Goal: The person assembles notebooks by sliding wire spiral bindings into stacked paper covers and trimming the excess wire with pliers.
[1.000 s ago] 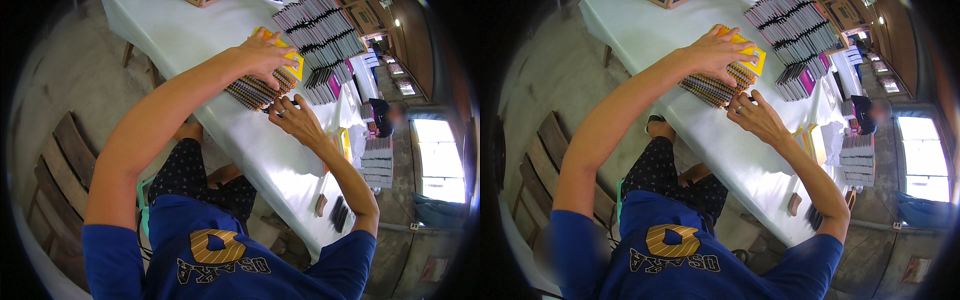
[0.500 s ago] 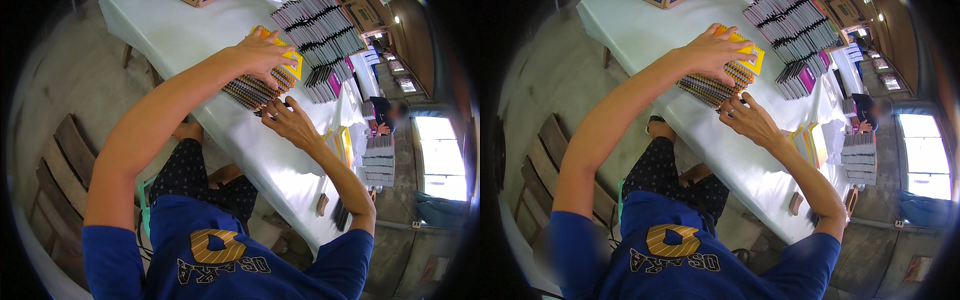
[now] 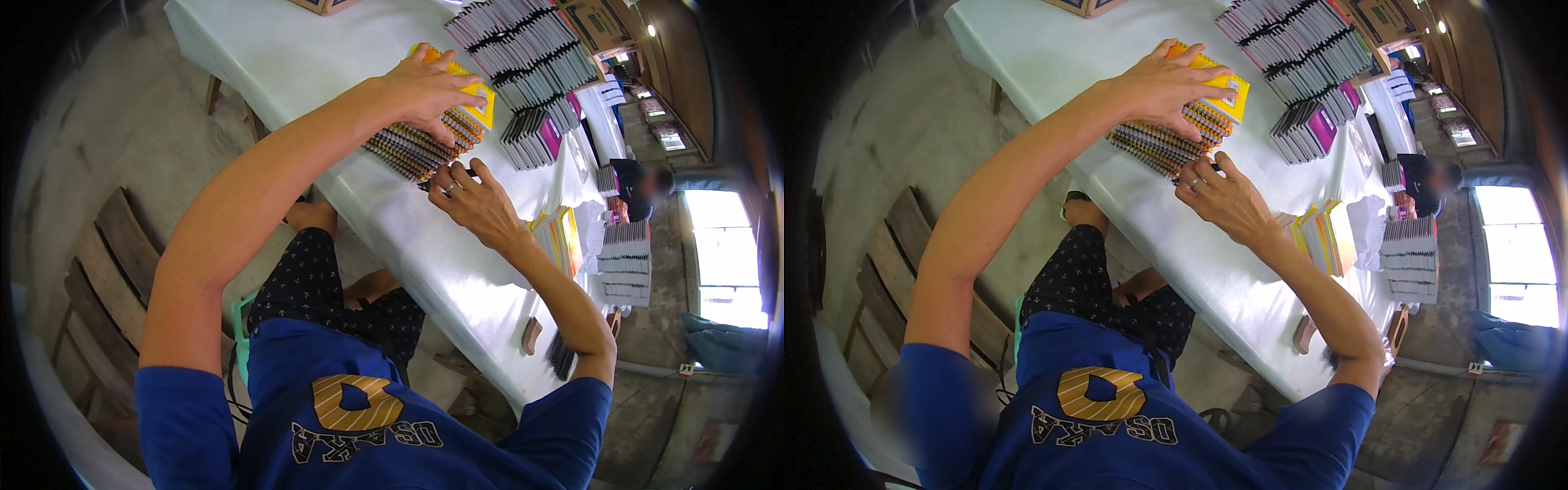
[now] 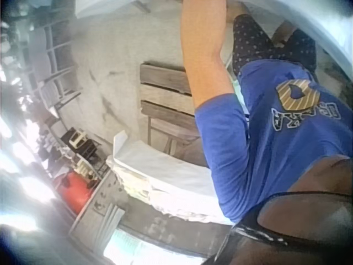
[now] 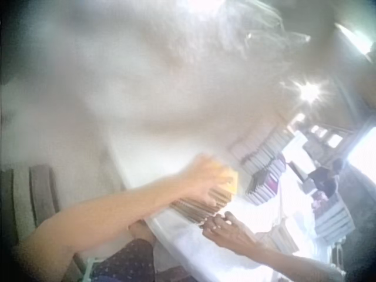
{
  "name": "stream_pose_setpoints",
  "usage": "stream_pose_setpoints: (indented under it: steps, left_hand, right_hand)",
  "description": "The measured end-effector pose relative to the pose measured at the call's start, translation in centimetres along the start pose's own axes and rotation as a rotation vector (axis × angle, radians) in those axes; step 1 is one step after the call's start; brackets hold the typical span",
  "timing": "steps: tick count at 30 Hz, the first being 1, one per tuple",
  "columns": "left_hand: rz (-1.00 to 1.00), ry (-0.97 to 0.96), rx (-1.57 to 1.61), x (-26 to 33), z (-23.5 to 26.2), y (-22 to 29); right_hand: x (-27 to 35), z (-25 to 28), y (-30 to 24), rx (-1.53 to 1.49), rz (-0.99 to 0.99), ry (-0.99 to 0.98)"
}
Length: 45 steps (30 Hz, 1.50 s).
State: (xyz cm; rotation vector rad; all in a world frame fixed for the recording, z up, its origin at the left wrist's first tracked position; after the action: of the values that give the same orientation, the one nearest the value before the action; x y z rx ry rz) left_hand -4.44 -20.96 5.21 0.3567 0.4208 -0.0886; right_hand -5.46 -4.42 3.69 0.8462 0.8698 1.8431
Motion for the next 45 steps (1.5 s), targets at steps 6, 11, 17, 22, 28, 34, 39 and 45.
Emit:
stream_pose_setpoints:
  steps: [6,11,17,22,28,34,39,45]
  left_hand:
    - [0.000,0.016,-0.008,-0.1,-0.1,0.1]
    - [-0.007,0.008,-0.011,0.0,0.0,0.1]
    - [0.000,0.007,-0.012,-0.1,-0.1,0.1]
    - [-0.003,0.017,-0.011,0.0,-0.1,0.1]
    - [0.023,-0.022,-0.015,0.0,0.0,0.1]
    - [-0.058,0.129,-0.074,0.6,1.1,0.9]
    - [0.246,0.918,0.696,8.6,2.6,1.0]
    - [1.099,0.713,1.832,13.4,-8.9,5.1]
  right_hand:
    - [-0.1,-0.7,0.5,0.035,0.062,0.107]
    - [-0.9,-0.2,-0.1,-0.049,0.083,0.042]
    - [-2.7,0.5,-0.3,-0.034,0.131,-0.123]
    - [-5.4,1.4,-1.9,0.041,0.085,-0.445]
    - [-1.2,1.1,-1.4,-0.204,-0.234,-0.443]
    - [8.4,-3.2,-4.0,-0.694,-0.565,-0.319]
    - [8.5,-9.7,4.1,-1.272,-1.234,0.174]
    - [0.4,-22.8,6.5,-2.407,-1.041,0.090]
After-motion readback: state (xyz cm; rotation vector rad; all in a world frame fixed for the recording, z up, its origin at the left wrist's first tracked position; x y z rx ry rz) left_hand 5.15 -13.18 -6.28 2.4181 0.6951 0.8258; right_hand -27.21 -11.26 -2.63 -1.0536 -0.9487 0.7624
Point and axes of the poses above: each hand's wrist, its own x-axis away from the middle knuckle, its own z-axis out of the back of the hand, y = z × x, the point moved 5 cm from there along -x, towards the middle knuckle, and after that the axes turned 15 degrees about x, right-handed, at the moved point
